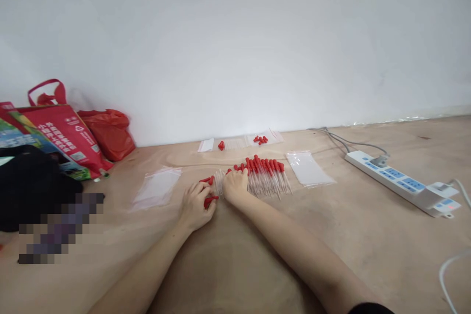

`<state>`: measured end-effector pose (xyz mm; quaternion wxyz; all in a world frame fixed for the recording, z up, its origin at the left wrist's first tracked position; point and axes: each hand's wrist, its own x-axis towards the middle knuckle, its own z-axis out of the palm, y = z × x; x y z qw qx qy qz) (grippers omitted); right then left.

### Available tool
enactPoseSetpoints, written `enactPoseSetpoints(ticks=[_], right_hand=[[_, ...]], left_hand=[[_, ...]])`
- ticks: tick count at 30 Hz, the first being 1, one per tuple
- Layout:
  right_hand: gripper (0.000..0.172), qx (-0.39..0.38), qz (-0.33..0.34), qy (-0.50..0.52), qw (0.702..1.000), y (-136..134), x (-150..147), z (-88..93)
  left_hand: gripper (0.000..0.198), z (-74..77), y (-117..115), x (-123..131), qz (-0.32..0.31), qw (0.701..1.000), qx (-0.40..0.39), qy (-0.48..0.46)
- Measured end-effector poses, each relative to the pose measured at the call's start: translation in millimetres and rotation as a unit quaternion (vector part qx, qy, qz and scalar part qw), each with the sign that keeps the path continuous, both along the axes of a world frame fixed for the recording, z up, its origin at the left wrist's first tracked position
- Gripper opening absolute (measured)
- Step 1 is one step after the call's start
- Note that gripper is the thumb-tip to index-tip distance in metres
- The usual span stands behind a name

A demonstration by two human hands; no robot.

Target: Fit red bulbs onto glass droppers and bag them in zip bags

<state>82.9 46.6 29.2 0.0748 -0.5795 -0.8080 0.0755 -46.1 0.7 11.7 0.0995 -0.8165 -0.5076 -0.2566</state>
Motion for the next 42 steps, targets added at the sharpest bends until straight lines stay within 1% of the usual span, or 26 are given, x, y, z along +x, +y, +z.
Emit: enactPoseSetpoints(ticks=[2,3,4,5,6,9,11,13,15,17,19,23,34,37,42], right_hand=[[0.029,0.034,-0.042,0.005,0.999,-5.3,9.9,-1.5],[0.028,0.062,-0.054,0.013,0.997,-8.8,18.5,-3.7],[0.026,0.095,-0.051,0.027,0.994,-13.0,29.6,-7.1],[0.023,0.119,-0.033,0.038,0.992,-17.5,43.0,-11.6],[0.021,0.141,0.0,0.054,0.989,-22.4,58.1,-17.0],[0.019,0.157,0.092,0.138,0.974,-37.5,105.0,-35.2],[0.016,0.154,0.124,0.186,0.963,-46.6,128.7,-44.3],[0.014,0.155,0.136,0.22,0.953,-53.4,141.3,-48.1],[0.021,0.162,0.149,0.23,0.948,-57.1,143.3,-47.4],[0.025,0.167,0.168,0.218,0.947,-57.9,139.1,-44.8],[0.026,0.169,0.181,0.201,0.948,-57.2,133.4,-42.7],[0.027,0.169,0.18,0.189,0.951,-55.7,128.3,-42.7],[0.026,0.175,0.192,0.179,0.949,-59.9,126.8,-41.5],[0.025,0.164,0.203,0.188,0.947,-60.2,127.2,-40.3],[0.022,0.134,0.208,0.2,0.948,-57.0,128.3,-39.2]], left_hand=[[0.004,0.0,-1.0,2.1,-0.01,1.0,0.018,-0.019],[0.004,-0.3,-1.7,3.9,-0.016,0.999,0.026,-0.032],[0.005,-0.8,-2.7,6.0,-0.024,0.998,0.031,-0.047],[0.006,-1.4,-3.8,8.6,-0.031,0.997,0.033,-0.063],[0.007,-2.2,-5.0,11.6,-0.039,0.996,0.032,-0.076],[0.009,-5.0,-8.8,21.4,-0.063,0.994,0.026,-0.084],[0.011,-6.7,-10.8,27.3,-0.082,0.994,0.026,-0.071],[0.015,-8.0,-12.1,32.2,-0.101,0.993,0.031,-0.058],[0.02,-8.8,-13.2,35.7,-0.117,0.991,0.038,-0.046],[0.021,-9.2,-14.1,38.0,-0.128,0.99,0.04,-0.037],[0.019,-9.2,-14.8,39.2,-0.133,0.99,0.034,-0.034],[0.02,-9.1,-14.5,39.8,-0.131,0.991,0.019,-0.034],[0.016,-10.4,-13.9,39.2,-0.134,0.99,0.006,-0.047],[0.014,-10.4,-13.7,38.8,-0.139,0.989,0.009,-0.053],[0.012,-11.2,-12.8,37.1,-0.169,0.984,0.009,-0.062]])
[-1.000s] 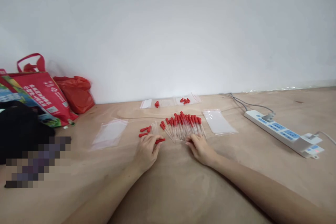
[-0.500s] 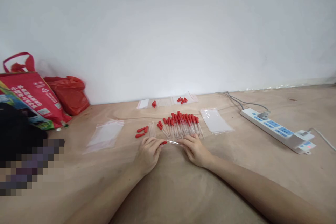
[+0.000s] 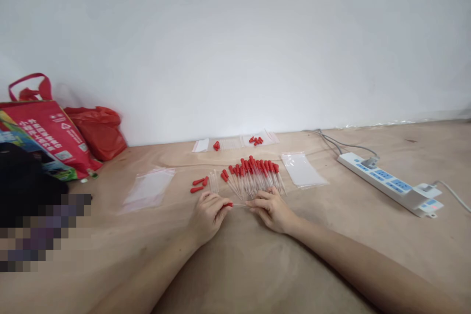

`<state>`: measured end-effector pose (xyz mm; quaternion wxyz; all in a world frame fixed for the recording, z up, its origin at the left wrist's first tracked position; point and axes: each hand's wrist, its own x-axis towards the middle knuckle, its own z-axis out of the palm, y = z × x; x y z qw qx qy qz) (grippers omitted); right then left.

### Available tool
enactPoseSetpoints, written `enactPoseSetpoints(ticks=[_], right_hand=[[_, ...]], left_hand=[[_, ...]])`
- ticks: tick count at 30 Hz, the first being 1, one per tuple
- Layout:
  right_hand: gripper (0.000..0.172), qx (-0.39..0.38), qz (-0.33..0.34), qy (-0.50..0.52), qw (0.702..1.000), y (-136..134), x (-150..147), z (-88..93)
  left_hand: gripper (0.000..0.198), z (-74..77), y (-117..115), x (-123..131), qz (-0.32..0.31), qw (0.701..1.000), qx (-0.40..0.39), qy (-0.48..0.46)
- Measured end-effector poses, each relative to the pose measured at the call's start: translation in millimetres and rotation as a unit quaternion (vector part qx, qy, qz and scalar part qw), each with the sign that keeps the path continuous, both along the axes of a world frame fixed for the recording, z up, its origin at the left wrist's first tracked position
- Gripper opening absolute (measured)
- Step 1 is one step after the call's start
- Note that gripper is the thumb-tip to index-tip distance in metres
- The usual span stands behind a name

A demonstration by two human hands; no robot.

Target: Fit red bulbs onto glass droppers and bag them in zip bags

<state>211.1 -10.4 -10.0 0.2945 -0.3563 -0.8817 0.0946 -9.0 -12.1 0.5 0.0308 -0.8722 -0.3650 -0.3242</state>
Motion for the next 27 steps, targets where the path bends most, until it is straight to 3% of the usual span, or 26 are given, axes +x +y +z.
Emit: enactPoseSetpoints(ticks=[13,27], right_hand=[[0.022,0.025,0.008,-0.041,0.999,6.3,2.0,-2.1],[0.018,0.028,-0.014,-0.068,0.997,-2.3,-13.0,4.9]], left_hand=[[0.016,0.6,-2.0,1.6,-0.064,0.997,-0.013,0.035],[0.015,0.2,-2.4,3.3,-0.058,0.997,-0.023,0.049]])
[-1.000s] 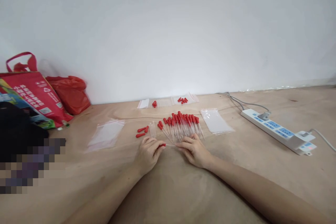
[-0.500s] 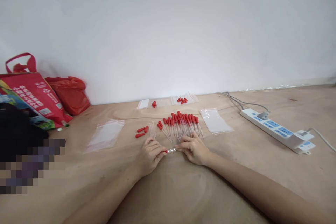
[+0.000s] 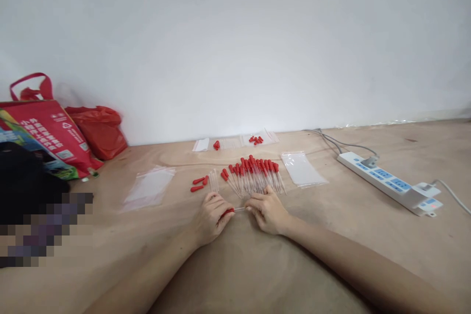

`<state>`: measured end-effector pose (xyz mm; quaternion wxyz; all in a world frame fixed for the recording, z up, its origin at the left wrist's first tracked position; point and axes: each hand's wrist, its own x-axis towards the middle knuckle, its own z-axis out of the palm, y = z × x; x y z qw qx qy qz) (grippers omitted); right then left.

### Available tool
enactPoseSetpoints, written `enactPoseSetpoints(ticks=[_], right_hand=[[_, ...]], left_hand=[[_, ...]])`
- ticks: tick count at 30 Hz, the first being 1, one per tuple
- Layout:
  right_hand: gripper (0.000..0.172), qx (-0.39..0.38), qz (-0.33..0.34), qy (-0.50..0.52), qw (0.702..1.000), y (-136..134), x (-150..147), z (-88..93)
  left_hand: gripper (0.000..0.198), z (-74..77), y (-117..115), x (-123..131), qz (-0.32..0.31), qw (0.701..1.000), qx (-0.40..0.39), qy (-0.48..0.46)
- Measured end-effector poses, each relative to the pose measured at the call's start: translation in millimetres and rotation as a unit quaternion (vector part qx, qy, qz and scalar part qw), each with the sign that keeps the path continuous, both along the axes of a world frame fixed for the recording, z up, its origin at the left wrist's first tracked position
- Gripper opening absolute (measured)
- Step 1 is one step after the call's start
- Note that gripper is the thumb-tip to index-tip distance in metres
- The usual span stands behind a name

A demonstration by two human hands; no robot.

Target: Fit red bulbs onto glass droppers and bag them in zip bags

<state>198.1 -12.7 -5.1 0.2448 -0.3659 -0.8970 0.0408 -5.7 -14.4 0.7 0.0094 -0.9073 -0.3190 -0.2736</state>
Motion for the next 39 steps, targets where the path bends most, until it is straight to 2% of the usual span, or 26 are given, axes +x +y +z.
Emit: enactPoseSetpoints(ticks=[9,14,15,17,19,22,26,29,32,35,39], right_hand=[[0.019,-0.122,-0.021,0.01,0.992,-4.4,-9.1,6.9],[0.017,-0.116,0.002,-0.056,0.992,-7.7,-8.5,21.5],[0.016,-0.11,0.006,-0.062,0.992,-7.1,-7.8,25.0],[0.014,-0.113,-0.007,-0.054,0.992,-3.1,-6.0,31.2],[0.015,-0.141,-0.053,-0.017,0.988,5.1,-4.5,35.6],[0.019,-0.178,-0.138,0.061,0.972,21.5,-8.4,39.1],[0.019,-0.131,-0.211,0.094,0.964,40.0,-32.9,39.7],[0.022,-0.095,-0.245,0.048,0.964,50.3,-58.1,35.8],[0.022,-0.093,-0.274,-0.01,0.957,59.7,-75.1,28.4],[0.021,-0.096,-0.29,-0.039,0.951,65.3,-79.7,22.3],[0.023,-0.062,-0.272,-0.024,0.96,64.0,-81.4,23.2]], left_hand=[[0.016,5.2,-0.3,0.0,-0.026,0.999,0.015,0.02],[0.012,9.7,2.2,-5.8,-0.018,0.998,0.0,0.063],[0.011,11.1,2.7,-8.0,-0.008,0.998,-0.012,0.066],[0.021,15.7,3.6,-13.4,0.036,0.996,-0.046,0.063],[0.034,23.5,4.4,-19.9,0.104,0.988,-0.095,0.058],[0.034,38.5,5.5,-29.8,0.172,0.963,-0.189,0.091],[0.027,49.4,7.6,-38.3,0.156,0.946,-0.254,0.13],[0.015,45.6,10.2,-40.1,0.13,0.947,-0.264,0.13],[0.006,38.9,12.7,-40.3,0.115,0.951,-0.256,0.127],[0.004,37.6,14.0,-40.2,0.11,0.951,-0.257,0.131],[0.004,45.5,13.8,-39.3,0.128,0.944,-0.265,0.148]])
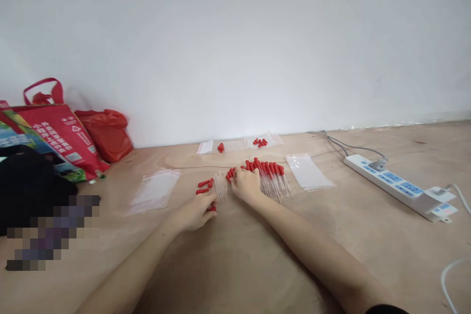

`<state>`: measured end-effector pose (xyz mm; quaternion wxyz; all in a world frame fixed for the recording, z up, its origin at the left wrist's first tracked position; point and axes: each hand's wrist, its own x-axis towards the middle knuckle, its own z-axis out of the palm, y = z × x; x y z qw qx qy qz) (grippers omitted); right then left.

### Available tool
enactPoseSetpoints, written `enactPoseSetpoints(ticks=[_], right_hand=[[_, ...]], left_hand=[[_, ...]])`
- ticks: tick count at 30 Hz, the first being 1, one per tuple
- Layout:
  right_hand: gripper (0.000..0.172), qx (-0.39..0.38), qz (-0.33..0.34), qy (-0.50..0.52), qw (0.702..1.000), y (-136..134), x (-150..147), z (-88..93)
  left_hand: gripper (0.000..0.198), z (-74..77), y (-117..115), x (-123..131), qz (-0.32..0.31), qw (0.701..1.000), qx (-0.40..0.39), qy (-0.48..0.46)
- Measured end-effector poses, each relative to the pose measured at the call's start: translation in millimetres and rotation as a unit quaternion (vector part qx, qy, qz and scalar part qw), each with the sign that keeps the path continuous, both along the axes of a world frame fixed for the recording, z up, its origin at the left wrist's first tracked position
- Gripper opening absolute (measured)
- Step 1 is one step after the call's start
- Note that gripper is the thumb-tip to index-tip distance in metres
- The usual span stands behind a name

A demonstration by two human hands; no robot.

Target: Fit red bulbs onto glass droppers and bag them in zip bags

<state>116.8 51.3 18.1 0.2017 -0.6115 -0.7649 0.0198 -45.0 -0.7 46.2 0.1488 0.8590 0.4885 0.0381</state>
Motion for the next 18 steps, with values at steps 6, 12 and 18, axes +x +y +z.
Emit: enactPoseSetpoints(ticks=[6,12,18], right_hand=[[0.025,-0.026,0.03,-0.005,0.999,-2.3,-24.6,4.5],[0.023,-0.114,-0.021,0.01,0.993,5.7,-42.2,5.2],[0.022,-0.156,-0.022,0.025,0.987,6.3,-42.0,13.5]], left_hand=[[0.003,11.4,-0.8,1.3,-0.004,1.0,0.007,0.021],[0.009,9.1,0.8,0.2,-0.036,0.997,0.042,0.049],[0.004,11.6,0.0,-1.0,-0.024,0.998,0.03,0.044]])
